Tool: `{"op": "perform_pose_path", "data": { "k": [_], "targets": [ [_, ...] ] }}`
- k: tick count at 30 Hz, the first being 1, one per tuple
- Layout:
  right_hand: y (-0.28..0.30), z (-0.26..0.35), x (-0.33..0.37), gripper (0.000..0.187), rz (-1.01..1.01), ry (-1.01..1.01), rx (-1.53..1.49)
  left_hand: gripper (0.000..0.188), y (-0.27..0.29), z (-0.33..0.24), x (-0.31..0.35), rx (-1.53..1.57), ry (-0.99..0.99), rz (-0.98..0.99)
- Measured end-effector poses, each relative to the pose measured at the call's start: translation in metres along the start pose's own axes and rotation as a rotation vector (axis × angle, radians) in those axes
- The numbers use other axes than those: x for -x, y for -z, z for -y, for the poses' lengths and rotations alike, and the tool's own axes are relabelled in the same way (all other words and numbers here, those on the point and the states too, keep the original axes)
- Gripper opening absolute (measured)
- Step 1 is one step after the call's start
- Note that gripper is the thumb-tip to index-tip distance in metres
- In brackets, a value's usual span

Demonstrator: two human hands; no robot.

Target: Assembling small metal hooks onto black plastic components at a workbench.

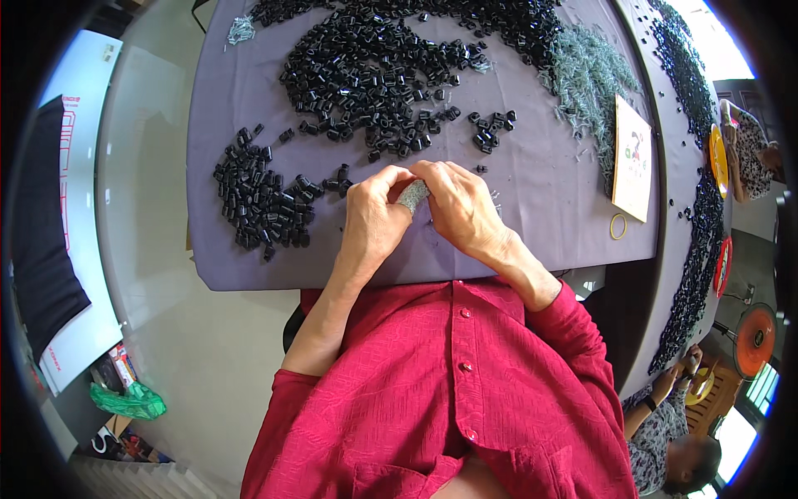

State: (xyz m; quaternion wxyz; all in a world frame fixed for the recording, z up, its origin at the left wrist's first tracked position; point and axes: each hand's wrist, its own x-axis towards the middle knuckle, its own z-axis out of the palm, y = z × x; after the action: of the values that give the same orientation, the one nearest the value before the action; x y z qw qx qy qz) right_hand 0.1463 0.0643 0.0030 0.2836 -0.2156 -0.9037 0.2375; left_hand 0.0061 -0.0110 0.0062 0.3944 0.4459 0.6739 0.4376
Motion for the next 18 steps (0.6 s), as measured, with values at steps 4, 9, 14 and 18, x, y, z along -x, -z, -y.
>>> {"op": "perform_pose_path", "data": {
  "k": [4,9,14,18],
  "targets": [
    [-0.005,0.000,0.000,0.035,0.034,0.033,0.029,0.014,0.003,0.002,-0.002,-0.034,0.002,-0.055],
    [-0.004,0.001,0.001,0.029,0.086,-0.009,0.049,0.007,0.001,0.006,-0.007,0.220,0.215,-0.043],
    [0.000,-0.005,0.002,0.017,-0.081,-0.005,0.061,0.006,0.001,0.002,-0.008,0.266,0.283,-0.038],
    [0.001,-0.015,0.001,0.023,-0.002,0.004,-0.059,0.009,0.002,0.008,-0.009,0.276,0.269,-0.010]
  ]
}}
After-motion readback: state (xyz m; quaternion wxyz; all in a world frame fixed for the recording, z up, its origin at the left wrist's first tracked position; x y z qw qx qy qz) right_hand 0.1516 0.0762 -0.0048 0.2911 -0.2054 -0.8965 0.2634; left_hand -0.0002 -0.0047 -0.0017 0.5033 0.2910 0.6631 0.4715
